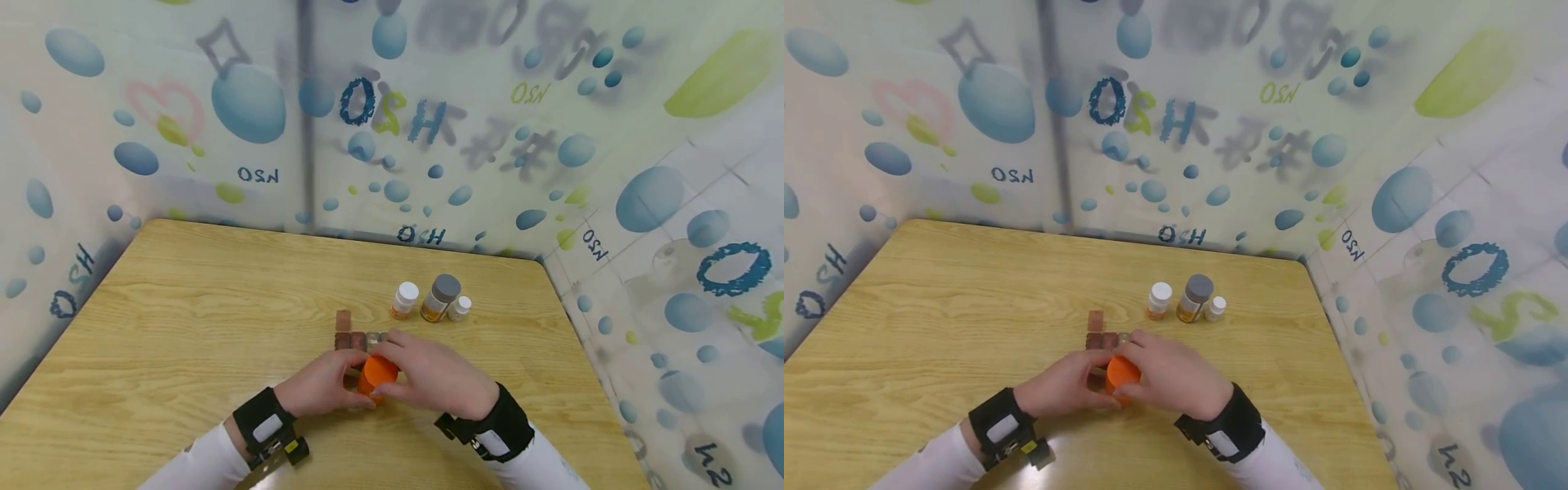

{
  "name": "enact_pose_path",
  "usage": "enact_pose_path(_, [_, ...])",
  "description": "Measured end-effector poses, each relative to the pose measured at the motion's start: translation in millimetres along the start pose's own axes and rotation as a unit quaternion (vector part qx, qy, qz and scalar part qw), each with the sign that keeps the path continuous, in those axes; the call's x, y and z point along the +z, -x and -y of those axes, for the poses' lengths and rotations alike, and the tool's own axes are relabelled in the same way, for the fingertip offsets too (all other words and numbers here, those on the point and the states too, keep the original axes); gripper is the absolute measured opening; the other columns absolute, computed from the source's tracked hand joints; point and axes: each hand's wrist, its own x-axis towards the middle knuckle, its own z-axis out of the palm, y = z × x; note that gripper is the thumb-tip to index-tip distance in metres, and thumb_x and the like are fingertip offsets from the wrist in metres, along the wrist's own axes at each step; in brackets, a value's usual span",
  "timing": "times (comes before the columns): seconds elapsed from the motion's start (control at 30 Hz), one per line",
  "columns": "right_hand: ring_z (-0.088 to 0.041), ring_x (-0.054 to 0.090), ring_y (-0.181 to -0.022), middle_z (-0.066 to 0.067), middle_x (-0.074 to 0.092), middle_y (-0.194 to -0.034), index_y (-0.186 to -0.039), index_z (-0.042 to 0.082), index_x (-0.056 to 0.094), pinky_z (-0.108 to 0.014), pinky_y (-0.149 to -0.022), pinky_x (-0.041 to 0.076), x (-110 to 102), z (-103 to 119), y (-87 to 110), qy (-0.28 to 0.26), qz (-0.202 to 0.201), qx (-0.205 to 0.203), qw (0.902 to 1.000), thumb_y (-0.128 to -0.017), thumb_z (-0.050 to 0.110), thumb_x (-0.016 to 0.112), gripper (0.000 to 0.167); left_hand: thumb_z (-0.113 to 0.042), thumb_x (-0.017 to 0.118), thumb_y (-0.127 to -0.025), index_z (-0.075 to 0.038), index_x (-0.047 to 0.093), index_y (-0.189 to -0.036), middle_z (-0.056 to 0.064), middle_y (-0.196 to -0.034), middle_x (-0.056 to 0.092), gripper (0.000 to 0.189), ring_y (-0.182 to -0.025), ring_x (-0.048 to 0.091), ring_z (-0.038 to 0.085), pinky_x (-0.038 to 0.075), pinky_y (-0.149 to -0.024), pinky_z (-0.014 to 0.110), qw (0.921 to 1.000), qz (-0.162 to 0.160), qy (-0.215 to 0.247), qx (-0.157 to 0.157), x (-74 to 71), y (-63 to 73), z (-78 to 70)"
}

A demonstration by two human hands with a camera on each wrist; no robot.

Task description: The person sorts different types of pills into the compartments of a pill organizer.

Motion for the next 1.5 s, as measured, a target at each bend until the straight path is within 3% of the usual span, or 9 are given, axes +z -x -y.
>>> enact_pose_path(0.13, [-0.001, 0.044, -0.092, 0.015, 0.045, -0.114, -0.129, 0.03, 0.049, -0.02, -0.079, 0.046, -1.7, 0.7, 0.8, -0.005, 0.008, -0.035, 0.9993, -0.083, 0.036, 0.064, 0.048, -0.048, 0.073, -0.069, -0.037, 0.05, -0.119, -0.019, -0.109, 0.056, 0.056, -0.091, 0.055, 0.003, 0.045, -0.082, 0.024, 1.0, 0.002, 0.006, 0.0, -0.5, 0.9, -1.1])
enact_pose_path(0.23, [-0.002, 0.044, -0.099, 0.012, 0.044, -0.12, -0.131, 0.029, 0.046, -0.022, -0.082, 0.046, -2.9, 1.7, 0.8, -0.005, 0.003, -0.04, 0.9992, -0.083, 0.041, 0.063, 0.052, -0.048, 0.073, -0.07, -0.037, 0.049, -0.119, -0.019, -0.11, 0.056, 0.056, -0.092, 0.054, 0.003, 0.045, -0.083, 0.025, 1.0, 0.001, 0.006, 0.002, -0.5, 1.2, -1.7])
enact_pose_path(0.47, [-0.001, 0.047, -0.081, 0.012, 0.048, -0.104, -0.116, 0.024, 0.056, -0.017, -0.069, 0.044, -0.9, 1.3, -3.3, -0.02, 0.001, 0.017, 0.9996, -0.08, 0.061, 0.053, 0.052, -0.044, 0.075, -0.07, -0.037, 0.054, -0.113, -0.021, -0.106, 0.057, 0.048, -0.087, 0.054, 0.005, 0.045, -0.08, 0.025, 1.0, -0.002, 0.0, -0.002, 0.1, -0.1, -2.4])
enact_pose_path(0.77, [-0.003, 0.045, -0.099, 0.012, 0.045, -0.123, -0.134, 0.031, 0.041, -0.022, -0.082, 0.045, -0.4, -2.2, -3.6, -0.042, 0.03, -0.02, 0.9985, -0.087, 0.047, 0.055, 0.052, -0.043, 0.075, -0.07, -0.037, 0.048, -0.12, -0.02, -0.11, 0.055, 0.057, -0.092, 0.054, 0.003, 0.044, -0.085, 0.026, 0.9999, 0.004, 0.01, -0.004, -1.4, 0.6, -2.3])
enact_pose_path(0.9, [-0.004, 0.05, -0.087, 0.01, 0.049, -0.112, -0.127, 0.027, 0.049, -0.019, -0.073, 0.046, -0.6, -4.7, -4.1, -0.046, 0.012, 0.018, 0.9987, -0.087, 0.057, 0.045, 0.05, -0.044, 0.074, -0.07, -0.036, 0.051, -0.116, -0.02, -0.109, 0.056, 0.052, -0.092, 0.054, 0.003, 0.044, -0.085, 0.026, 0.9998, 0.008, 0.015, -0.006, -1.6, 0.2, -2.1])
enact_pose_path(1.03, [-0.003, 0.049, -0.076, 0.013, 0.048, -0.097, -0.113, 0.026, 0.057, -0.016, -0.065, 0.043, -1.0, -5.4, -4.3, -0.045, 0.003, 0.027, 0.9986, -0.08, 0.061, 0.052, 0.048, -0.045, 0.074, -0.07, -0.037, 0.053, -0.115, -0.02, -0.108, 0.057, 0.05, -0.09, 0.054, 0.004, 0.044, -0.084, 0.027, 0.9997, 0.011, 0.018, -0.011, -1.5, -0.1, -2.1])
enact_pose_path(1.23, [-0.002, 0.046, -0.092, 0.017, 0.048, -0.109, -0.124, 0.03, 0.053, -0.02, -0.078, 0.045, -4.7, -4.2, -2.5, -0.053, 0.018, -0.014, 0.9983, -0.082, 0.046, 0.063, 0.046, -0.045, 0.074, -0.07, -0.038, 0.05, -0.119, -0.02, -0.111, 0.056, 0.055, -0.094, 0.054, 0.003, 0.044, -0.086, 0.026, 0.9998, 0.011, 0.016, 0.0, -1.9, 0.3, -1.3])
enact_pose_path(1.33, [-0.002, 0.046, -0.095, 0.014, 0.047, -0.116, -0.127, 0.028, 0.05, -0.021, -0.081, 0.046, -4.7, -3.3, -1.8, -0.051, 0.008, -0.02, 0.9984, -0.082, 0.05, 0.06, 0.051, -0.045, 0.074, -0.07, -0.038, 0.05, -0.119, -0.02, -0.11, 0.056, 0.054, -0.092, 0.054, 0.003, 0.044, -0.084, 0.026, 0.9999, 0.007, 0.013, 0.004, -1.9, 0.7, -1.6])
enact_pose_path(1.5, [-0.002, 0.047, -0.081, 0.013, 0.045, -0.105, -0.119, 0.024, 0.054, -0.017, -0.069, 0.045, 3.0, -1.5, -3.2, -0.029, -0.005, 0.012, 0.9995, -0.075, 0.064, 0.056, 0.059, -0.053, 0.071, -0.069, -0.037, 0.053, -0.115, -0.02, -0.107, 0.056, 0.052, -0.091, 0.054, 0.004, 0.045, -0.083, 0.027, 1.0, 0.005, 0.005, -0.004, -1.5, 0.4, -1.3])
